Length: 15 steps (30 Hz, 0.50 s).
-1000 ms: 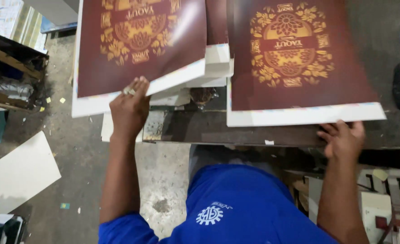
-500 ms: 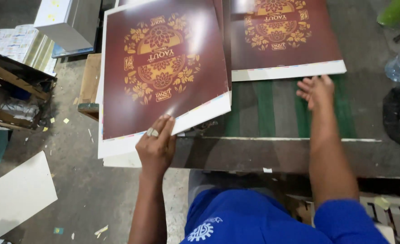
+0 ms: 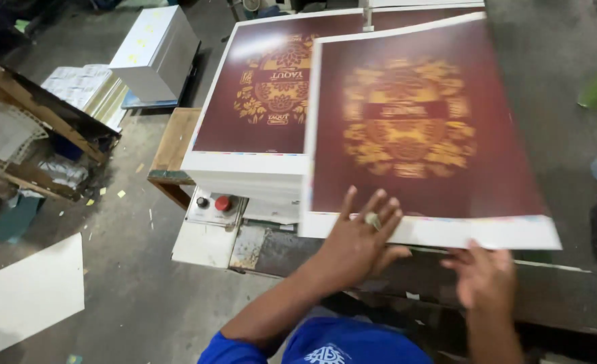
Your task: Picking up and organizing printed packaging sheets from a stack on a production line.
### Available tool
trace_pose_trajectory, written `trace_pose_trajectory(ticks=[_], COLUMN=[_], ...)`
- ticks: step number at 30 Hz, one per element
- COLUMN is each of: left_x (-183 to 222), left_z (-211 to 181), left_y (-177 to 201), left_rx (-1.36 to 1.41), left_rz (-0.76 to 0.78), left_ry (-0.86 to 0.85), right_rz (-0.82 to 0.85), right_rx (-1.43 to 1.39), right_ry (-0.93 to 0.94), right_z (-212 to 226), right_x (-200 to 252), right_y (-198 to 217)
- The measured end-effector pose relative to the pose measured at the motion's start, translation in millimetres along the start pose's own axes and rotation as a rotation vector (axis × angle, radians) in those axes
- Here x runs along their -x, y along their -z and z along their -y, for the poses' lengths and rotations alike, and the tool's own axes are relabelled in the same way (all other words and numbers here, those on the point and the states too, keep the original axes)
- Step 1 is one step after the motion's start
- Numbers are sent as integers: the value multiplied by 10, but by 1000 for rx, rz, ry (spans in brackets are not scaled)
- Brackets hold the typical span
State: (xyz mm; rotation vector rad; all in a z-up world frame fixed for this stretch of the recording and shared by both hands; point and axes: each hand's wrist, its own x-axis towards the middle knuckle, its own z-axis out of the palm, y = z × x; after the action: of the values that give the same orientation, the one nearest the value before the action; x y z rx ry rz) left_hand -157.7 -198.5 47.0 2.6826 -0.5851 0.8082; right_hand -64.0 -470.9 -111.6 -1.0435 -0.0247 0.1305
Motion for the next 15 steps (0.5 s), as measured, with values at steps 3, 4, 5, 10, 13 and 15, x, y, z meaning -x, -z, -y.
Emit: trace_pose_trajectory(ticks=[3, 4, 5, 10, 13, 15], left_x=[-104, -67, -15, 174, 55, -66], left_z=[551, 855, 1157, 1561, 1494, 1547], left_y=[57, -113, -307, -348, -221, -134], left_rx=[-224, -283, -345, -341, -317, -322], left_rz=[171, 146, 125, 145, 283, 352], left_ry=[86, 223, 359, 407, 460, 478], right_rz=[-307, -249, -191, -233, -241, -248], right_rx=[211, 199, 186, 159, 200, 244], right_ry=[2, 32, 61, 41, -13, -53], right_z=[235, 223, 209, 250, 187, 147], right_x=[78, 153, 227, 463, 441, 281], right_y=[440, 730, 1026, 1349, 1462, 1447])
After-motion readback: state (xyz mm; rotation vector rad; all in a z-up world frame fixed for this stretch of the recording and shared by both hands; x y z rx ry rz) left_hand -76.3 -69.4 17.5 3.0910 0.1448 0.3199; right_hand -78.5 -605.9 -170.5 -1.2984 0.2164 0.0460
